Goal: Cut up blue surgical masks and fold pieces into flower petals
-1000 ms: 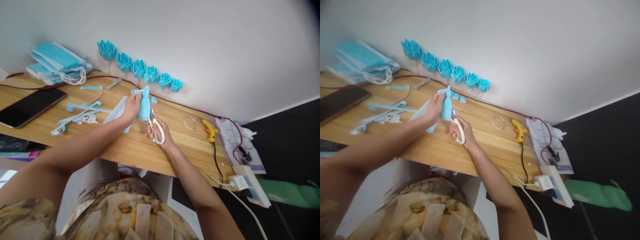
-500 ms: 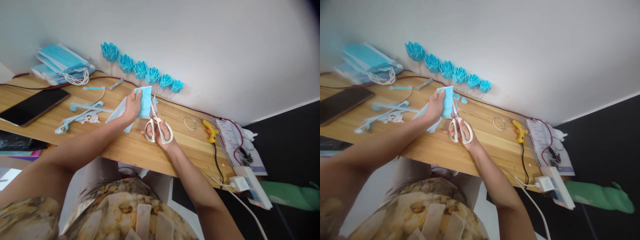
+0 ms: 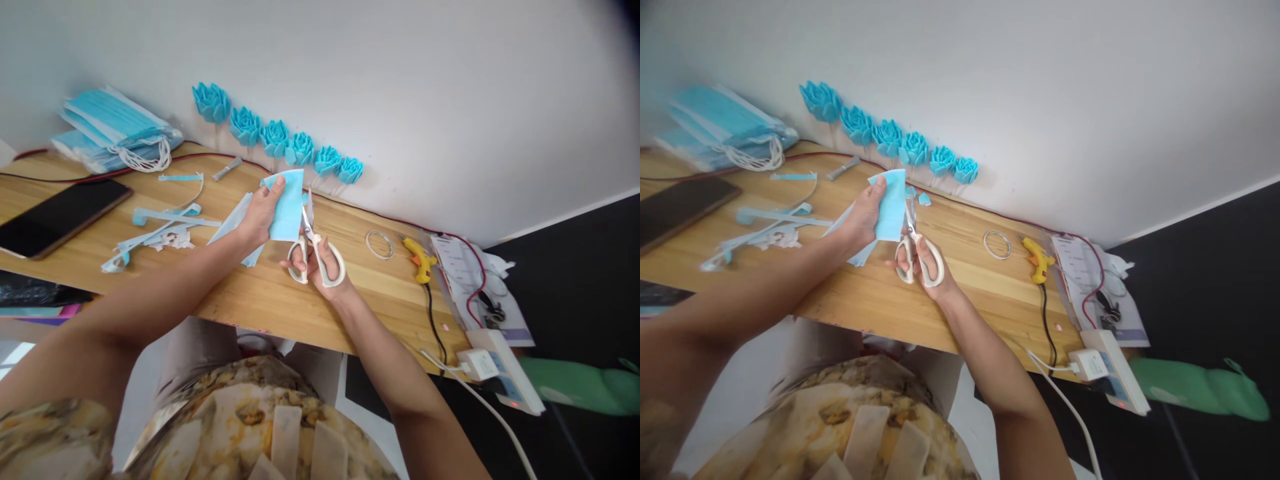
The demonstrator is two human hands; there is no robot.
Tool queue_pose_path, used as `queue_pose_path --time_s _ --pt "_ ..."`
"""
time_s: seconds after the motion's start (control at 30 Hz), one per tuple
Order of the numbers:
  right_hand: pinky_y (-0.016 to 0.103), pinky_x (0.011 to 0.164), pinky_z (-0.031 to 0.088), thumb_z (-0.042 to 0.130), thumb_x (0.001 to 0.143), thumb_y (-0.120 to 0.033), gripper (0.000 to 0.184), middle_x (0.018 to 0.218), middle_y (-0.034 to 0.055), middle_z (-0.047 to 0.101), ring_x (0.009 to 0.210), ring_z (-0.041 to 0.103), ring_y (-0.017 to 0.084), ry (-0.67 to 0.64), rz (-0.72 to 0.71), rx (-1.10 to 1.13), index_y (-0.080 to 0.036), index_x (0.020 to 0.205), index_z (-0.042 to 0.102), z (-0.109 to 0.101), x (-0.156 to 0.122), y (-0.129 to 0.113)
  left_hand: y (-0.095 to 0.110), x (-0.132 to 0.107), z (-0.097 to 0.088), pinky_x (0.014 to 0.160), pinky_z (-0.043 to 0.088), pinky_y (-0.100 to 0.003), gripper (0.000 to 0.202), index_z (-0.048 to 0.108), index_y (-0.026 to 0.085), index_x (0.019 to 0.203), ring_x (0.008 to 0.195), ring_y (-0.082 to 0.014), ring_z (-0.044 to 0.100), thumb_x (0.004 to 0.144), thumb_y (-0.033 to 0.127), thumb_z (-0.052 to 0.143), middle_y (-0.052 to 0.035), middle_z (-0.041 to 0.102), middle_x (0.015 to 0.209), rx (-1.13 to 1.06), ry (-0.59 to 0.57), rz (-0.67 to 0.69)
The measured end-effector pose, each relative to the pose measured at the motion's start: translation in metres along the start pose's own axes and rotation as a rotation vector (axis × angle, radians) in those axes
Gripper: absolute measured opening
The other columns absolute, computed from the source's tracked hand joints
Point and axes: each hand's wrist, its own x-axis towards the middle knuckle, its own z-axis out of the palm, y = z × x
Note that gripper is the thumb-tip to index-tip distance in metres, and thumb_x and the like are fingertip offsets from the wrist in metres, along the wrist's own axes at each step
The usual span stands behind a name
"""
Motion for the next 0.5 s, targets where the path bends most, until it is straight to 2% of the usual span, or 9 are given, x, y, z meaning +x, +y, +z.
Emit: queue_pose_path --time_s 0.13,0.27,0.5 --pt "0.036 0.075 0.065 0.074 0.078 -0.076 0.059 0.068 -0.0053 0.060 0.057 0.045 0.010 -0.007 -0.008 0.009 -0.024 0.104 0.064 0.0004 0.0000 -0.0009 0.0040 -0.0056 0.0065 0.059 0.058 -0.029 0.053 0.066 0.017 0.093 0.061 -0.0167 0.068 0.071 0.059 0.089 -0.0037 0.074 0.076 -0.030 0.004 0.040" --pt "0.035 0.073 0.065 0.072 0.080 -0.076 0.056 0.068 -0.0053 0.059 0.057 0.045 0.010 -0.021 -0.002 0.013 -0.024 0.101 0.063 0.0001 -0.0005 -0.0005 0.0068 -0.0085 0.0099 0.060 0.060 -0.027 0.042 0.068 0.016 0.089 0.062 -0.0156 0.068 0.071 0.045 0.091 -0.0025 0.075 0.076 -0.061 0.016 0.042" --pt "0.035 0.075 0.065 0.067 0.082 -0.078 0.057 0.063 -0.0059 0.056 0.055 0.044 0.010 -0.057 0.026 -0.031 -0.023 0.096 0.062 -0.0022 -0.0008 0.0016 0.0033 -0.0060 0.0094 0.063 0.057 -0.026 0.037 0.068 0.016 0.083 0.063 -0.0146 0.067 0.073 0.044 0.090 -0.0024 0.074 0.076 -0.045 0.051 0.098"
